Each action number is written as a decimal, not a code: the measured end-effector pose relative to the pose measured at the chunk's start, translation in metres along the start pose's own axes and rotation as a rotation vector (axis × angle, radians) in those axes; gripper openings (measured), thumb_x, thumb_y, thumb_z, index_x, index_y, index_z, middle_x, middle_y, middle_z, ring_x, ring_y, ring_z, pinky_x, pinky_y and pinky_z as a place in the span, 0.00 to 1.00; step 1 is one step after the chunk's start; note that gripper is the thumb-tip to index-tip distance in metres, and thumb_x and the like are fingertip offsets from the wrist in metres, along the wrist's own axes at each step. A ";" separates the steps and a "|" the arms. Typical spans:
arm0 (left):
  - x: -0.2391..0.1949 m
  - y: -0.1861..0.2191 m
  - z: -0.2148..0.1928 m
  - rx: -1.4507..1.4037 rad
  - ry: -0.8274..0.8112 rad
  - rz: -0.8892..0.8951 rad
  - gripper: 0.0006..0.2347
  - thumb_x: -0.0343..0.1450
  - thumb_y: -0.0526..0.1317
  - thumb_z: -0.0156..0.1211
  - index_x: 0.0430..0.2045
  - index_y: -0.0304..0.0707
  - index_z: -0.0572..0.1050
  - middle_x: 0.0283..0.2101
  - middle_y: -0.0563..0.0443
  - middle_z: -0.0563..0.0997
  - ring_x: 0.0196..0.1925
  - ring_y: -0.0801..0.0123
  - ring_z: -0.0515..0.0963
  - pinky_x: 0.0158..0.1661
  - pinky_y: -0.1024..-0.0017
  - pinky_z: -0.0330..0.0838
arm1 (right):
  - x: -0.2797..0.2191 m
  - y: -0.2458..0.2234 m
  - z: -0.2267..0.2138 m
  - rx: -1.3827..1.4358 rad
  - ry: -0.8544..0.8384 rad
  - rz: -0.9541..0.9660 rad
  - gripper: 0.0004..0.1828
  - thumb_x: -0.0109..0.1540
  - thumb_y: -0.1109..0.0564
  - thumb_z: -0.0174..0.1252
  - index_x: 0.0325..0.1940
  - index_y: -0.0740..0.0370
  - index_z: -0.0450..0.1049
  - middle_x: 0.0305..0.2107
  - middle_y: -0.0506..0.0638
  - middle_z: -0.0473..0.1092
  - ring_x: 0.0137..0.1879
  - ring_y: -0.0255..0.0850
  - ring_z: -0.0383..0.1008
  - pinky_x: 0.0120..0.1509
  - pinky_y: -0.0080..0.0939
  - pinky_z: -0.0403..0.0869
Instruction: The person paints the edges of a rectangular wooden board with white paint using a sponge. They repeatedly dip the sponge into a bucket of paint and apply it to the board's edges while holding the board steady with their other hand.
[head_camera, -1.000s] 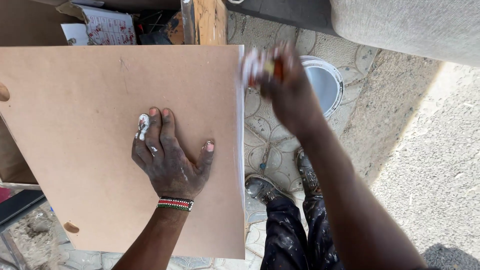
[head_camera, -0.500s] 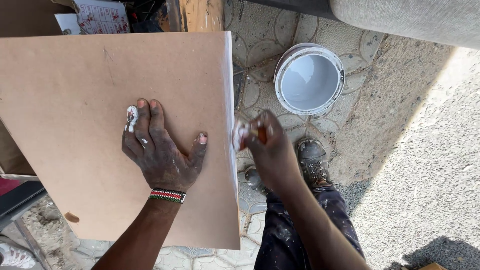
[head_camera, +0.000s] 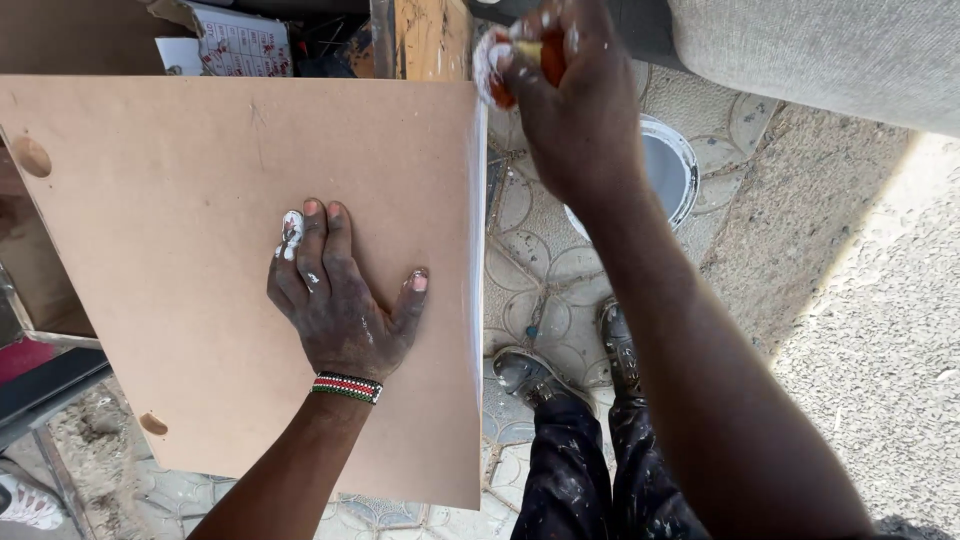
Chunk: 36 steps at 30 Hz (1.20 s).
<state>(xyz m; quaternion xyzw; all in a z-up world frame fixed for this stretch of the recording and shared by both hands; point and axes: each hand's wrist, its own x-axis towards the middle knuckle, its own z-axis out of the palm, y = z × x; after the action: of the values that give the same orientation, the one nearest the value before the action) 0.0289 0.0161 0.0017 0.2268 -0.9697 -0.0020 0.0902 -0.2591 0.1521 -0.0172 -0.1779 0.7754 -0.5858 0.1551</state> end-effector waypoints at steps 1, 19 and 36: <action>0.004 -0.001 0.002 0.000 0.003 -0.003 0.41 0.85 0.70 0.51 0.83 0.31 0.70 0.86 0.36 0.69 0.85 0.33 0.73 0.79 0.34 0.68 | 0.002 -0.012 -0.006 0.000 -0.002 -0.004 0.13 0.71 0.65 0.69 0.53 0.56 0.72 0.46 0.52 0.84 0.44 0.41 0.87 0.48 0.46 0.81; -0.001 0.000 -0.005 -0.020 0.009 -0.002 0.38 0.86 0.68 0.52 0.82 0.32 0.73 0.85 0.36 0.71 0.86 0.37 0.71 0.80 0.37 0.68 | -0.045 0.000 -0.008 -0.312 -0.192 -0.250 0.13 0.80 0.66 0.52 0.53 0.53 0.81 0.48 0.56 0.74 0.57 0.55 0.79 0.49 0.60 0.81; 0.012 0.002 -0.007 -0.118 0.121 0.044 0.34 0.91 0.62 0.54 0.77 0.24 0.79 0.80 0.31 0.77 0.80 0.31 0.76 0.75 0.35 0.71 | -0.227 0.126 -0.091 -0.234 -0.212 0.651 0.11 0.75 0.45 0.64 0.50 0.52 0.83 0.44 0.43 0.89 0.49 0.39 0.92 0.56 0.48 0.86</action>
<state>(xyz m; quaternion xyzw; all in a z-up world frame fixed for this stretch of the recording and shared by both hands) 0.0191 0.0129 0.0108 0.1996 -0.9654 -0.0435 0.1620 -0.1102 0.3653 -0.1070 0.0019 0.8327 -0.3913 0.3918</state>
